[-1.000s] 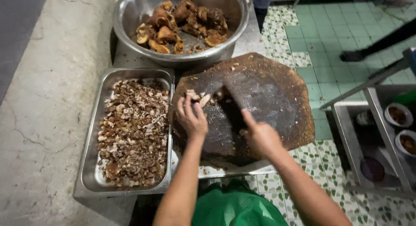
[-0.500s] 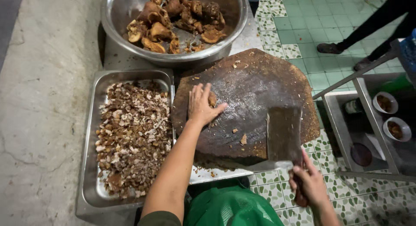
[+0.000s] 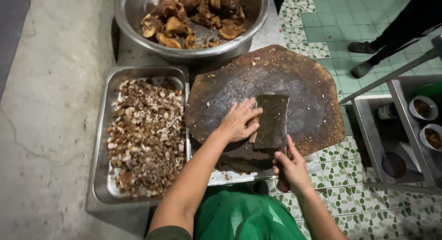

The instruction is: The person chops cooked meat on a large wooden cutting board using a cleaver and moves the chopped pieces into a metal tray.

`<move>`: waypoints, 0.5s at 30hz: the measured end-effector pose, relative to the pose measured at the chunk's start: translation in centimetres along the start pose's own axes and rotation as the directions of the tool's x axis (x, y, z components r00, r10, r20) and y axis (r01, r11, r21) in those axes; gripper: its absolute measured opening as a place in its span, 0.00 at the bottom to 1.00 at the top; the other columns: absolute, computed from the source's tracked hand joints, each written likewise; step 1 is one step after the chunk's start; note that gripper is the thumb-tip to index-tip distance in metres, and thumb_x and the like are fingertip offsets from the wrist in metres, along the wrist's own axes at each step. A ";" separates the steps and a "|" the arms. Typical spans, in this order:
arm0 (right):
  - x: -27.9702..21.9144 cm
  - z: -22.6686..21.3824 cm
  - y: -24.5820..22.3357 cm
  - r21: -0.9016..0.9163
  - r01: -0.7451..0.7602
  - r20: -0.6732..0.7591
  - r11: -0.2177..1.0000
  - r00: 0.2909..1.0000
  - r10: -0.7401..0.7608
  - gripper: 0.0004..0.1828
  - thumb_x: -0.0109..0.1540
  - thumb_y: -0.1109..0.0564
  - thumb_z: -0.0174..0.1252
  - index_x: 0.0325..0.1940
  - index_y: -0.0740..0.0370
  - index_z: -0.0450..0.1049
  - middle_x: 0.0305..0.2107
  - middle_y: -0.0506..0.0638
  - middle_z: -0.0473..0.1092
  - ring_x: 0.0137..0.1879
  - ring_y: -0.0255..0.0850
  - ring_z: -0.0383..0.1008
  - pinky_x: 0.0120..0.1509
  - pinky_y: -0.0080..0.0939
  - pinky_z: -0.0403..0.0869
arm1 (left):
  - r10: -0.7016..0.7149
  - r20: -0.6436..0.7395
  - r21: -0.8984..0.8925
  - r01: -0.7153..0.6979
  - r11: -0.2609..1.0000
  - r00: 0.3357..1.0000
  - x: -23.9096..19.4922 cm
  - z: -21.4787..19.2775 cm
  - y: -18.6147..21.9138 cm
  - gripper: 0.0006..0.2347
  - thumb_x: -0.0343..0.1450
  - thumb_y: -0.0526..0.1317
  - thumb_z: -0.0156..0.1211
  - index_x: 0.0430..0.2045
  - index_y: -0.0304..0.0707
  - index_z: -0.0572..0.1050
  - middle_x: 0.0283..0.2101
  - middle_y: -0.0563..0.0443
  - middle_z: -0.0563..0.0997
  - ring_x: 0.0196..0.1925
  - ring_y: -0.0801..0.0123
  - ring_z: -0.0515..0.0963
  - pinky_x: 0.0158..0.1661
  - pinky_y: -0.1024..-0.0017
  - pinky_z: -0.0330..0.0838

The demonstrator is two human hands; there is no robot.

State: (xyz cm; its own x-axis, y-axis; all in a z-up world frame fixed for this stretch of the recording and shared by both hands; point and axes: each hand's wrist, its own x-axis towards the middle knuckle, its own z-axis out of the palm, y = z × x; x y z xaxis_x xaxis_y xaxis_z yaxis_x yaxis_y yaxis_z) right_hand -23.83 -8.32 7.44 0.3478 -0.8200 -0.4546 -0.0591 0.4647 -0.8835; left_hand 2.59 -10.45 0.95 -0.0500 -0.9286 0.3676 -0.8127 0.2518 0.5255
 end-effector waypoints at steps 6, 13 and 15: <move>0.4 -5.1 -1.6 -0.004 -0.139 0.089 0.990 0.986 0.139 0.44 0.63 0.60 0.53 0.81 0.39 0.48 0.25 0.50 0.68 0.21 0.38 0.67 0.22 0.40 0.70 | -0.274 -0.108 0.083 0.283 0.956 0.956 -2.2 -4.1 3.7 0.40 0.61 0.65 0.66 0.67 0.49 0.64 0.75 0.40 0.56 0.78 0.44 0.53 0.73 0.52 0.49; 1.0 -8.5 -2.5 -0.092 -0.156 0.138 0.983 0.976 0.168 0.43 0.63 0.60 0.53 0.81 0.37 0.49 0.24 0.50 0.68 0.21 0.39 0.67 0.21 0.40 0.68 | -0.394 -0.113 0.009 0.397 0.918 0.912 -1.7 -1.4 6.1 0.46 0.59 0.64 0.69 0.70 0.40 0.60 0.74 0.41 0.59 0.77 0.46 0.56 0.74 0.55 0.54; 0.5 -8.7 -3.9 -0.153 -0.097 0.158 0.983 0.980 0.121 0.43 0.63 0.61 0.54 0.81 0.38 0.50 0.24 0.50 0.68 0.21 0.39 0.66 0.22 0.39 0.67 | -0.338 -0.188 0.006 0.346 0.938 0.922 -1.6 -0.6 6.3 0.41 0.62 0.60 0.71 0.68 0.40 0.63 0.73 0.42 0.64 0.76 0.46 0.60 0.74 0.54 0.56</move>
State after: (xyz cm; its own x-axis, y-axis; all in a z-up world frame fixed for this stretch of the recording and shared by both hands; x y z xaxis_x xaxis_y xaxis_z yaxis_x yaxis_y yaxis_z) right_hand -31.52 -13.48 9.68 0.4814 -0.6943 -0.5349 -0.2353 0.4855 -0.8420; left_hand -2.15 -7.24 4.12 0.3381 -0.8902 0.3054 -0.7835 -0.0865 0.6154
